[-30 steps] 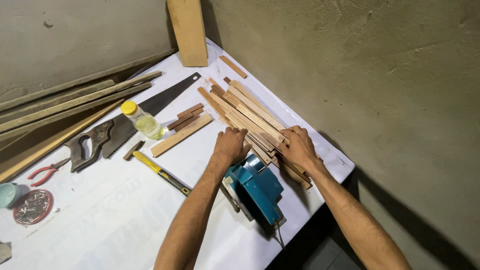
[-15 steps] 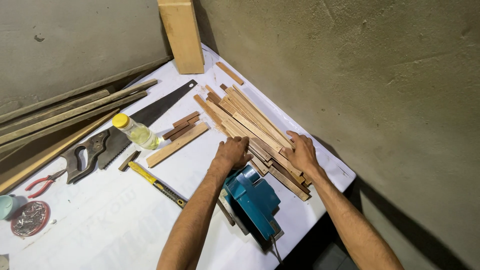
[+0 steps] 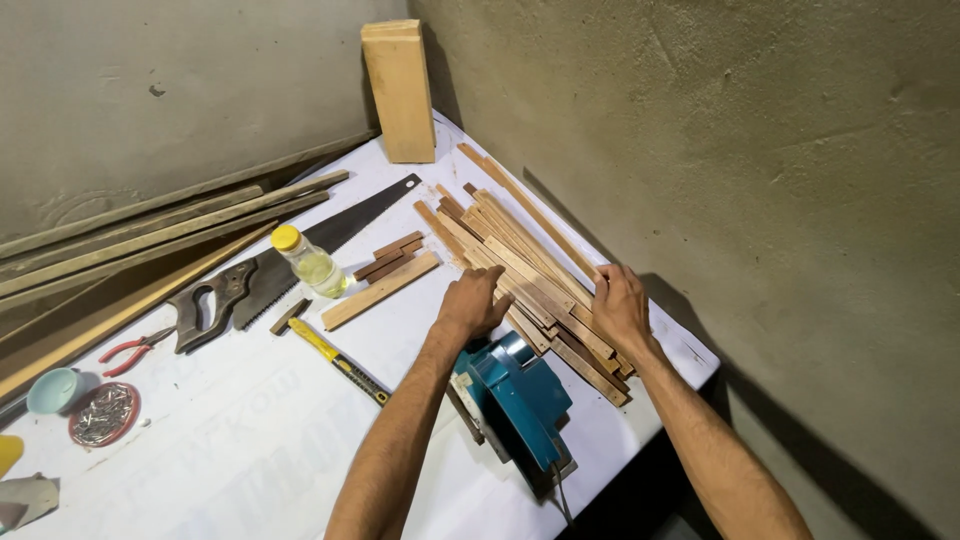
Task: The person sorts through thin wooden strips on a workbench, measures a strip with a tape measure, marks it, and aligns strips together on the table. They continue measuring and positioning strips, forming a rectangular frame layout by the end.
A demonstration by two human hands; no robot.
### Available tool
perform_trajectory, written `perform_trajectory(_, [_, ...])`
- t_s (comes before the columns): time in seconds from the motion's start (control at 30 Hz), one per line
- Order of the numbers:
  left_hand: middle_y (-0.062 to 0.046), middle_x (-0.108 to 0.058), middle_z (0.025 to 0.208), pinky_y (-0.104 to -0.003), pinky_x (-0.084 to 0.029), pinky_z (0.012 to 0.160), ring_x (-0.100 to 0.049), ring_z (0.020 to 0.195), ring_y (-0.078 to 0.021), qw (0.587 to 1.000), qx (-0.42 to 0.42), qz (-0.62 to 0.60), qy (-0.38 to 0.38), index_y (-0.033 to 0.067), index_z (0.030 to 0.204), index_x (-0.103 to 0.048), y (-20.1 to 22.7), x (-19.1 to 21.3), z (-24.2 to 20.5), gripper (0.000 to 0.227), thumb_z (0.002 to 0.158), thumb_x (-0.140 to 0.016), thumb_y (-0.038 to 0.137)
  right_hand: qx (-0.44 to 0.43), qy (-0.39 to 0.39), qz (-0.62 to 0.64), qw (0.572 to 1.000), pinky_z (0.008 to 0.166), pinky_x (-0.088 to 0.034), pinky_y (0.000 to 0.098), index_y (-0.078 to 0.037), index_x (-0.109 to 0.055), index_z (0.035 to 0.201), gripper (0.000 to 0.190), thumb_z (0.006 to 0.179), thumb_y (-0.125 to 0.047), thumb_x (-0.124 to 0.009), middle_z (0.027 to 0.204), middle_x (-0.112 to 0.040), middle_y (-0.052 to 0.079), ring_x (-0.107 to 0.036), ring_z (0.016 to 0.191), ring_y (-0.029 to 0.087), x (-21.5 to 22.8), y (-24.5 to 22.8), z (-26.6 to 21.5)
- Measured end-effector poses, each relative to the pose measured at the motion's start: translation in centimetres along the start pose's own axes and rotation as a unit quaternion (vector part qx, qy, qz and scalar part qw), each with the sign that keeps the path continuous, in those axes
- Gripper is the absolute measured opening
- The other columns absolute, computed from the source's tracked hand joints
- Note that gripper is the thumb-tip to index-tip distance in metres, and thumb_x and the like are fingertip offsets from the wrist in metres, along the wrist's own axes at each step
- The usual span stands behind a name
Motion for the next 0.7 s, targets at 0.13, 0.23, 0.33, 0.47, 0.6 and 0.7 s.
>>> perform_trajectory(0.13, [-0.021,-0.066,0.123,-0.048,-0.052,0.101,-0.062,0.119,-0.0356,0.992,-0.034,-0.064,0.101,0.0022,0.144,-0.048,0.8,2.8,-2.2,0.065,0.095,-0.068,0.039,-0.016,-0.015,0.044,0.999,0.068,-0.057,0.0426,-0.001,-0.064,0.118,0.023,0.105,-0.016,-0.054,0.093,-0.072,0.014,-0.069,0.076,0.028,4.7,-9.3,-0.1])
perform_trajectory(0.23, [-0.023,-0.067,0.122,-0.048,-0.052,0.099,-0.061,0.118,-0.0374,0.971,-0.074,-0.083,0.213,-0.0003,0.143,-0.050,1.8,6.0,-5.6,0.065,0.093,-0.070,0.035,0.040,0.013,0.083,0.996,0.067,-0.056,0.0430,0.000,-0.065,0.115,0.023,0.103,-0.017,-0.056,0.089,-0.073,0.017,-0.071,0.074,0.029,7.0,-15.6,-1.0])
perform_trajectory(0.33, [-0.022,-0.071,0.116,-0.047,-0.055,0.090,-0.067,0.109,-0.0370,0.935,-0.093,-0.101,0.327,-0.0015,0.136,-0.055,1.5,7.6,-8.9,0.059,0.093,-0.073,0.034,0.042,-0.002,0.125,0.991,0.066,-0.058,0.0417,-0.001,-0.064,0.115,0.022,0.101,-0.017,-0.057,0.087,-0.074,0.015,-0.073,0.075,0.028,6.6,-19.2,-2.3])
perform_trajectory(0.47, [-0.015,-0.077,0.100,-0.037,-0.060,0.074,-0.076,0.084,-0.0259,0.889,-0.019,-0.311,0.335,-0.0025,0.131,-0.058,-2.5,8.2,-12.2,0.055,0.093,-0.073,0.034,0.077,-0.018,0.196,0.977,0.068,-0.060,0.0383,-0.004,-0.066,0.117,0.028,0.094,-0.019,-0.068,0.085,-0.075,0.012,-0.075,0.075,0.024,6.2,-24.6,-4.2])
perform_trajectory(0.6, [-0.017,-0.078,0.086,-0.035,-0.058,0.068,-0.076,0.075,-0.0231,0.881,0.045,-0.346,0.319,-0.0022,0.131,-0.057,-5.5,10.8,-17.2,0.050,0.094,-0.069,0.031,0.094,-0.102,0.195,0.971,0.067,-0.058,0.0389,-0.008,-0.068,0.123,0.040,0.087,-0.022,-0.077,0.077,-0.075,0.011,-0.073,0.072,0.022,5.3,-31.4,-6.1])
perform_trajectory(0.7, [-0.017,-0.077,0.082,-0.035,-0.057,0.065,-0.075,0.073,-0.0224,0.877,0.051,-0.350,0.326,-0.0030,0.125,-0.060,-7.6,13.0,-21.4,0.041,0.098,-0.066,0.027,0.084,-0.173,0.196,0.961,0.066,-0.058,0.0378,-0.011,-0.068,0.123,0.045,0.083,-0.027,-0.080,0.080,-0.075,0.009,-0.074,0.074,0.020,4.5,-36.4,-7.6])
Point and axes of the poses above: each hand's wrist, its own z-axis towards the middle knuckle, its own x-axis out of the back of the hand, y = z × x, the point moved 9 cm from there along z, towards the middle knuckle
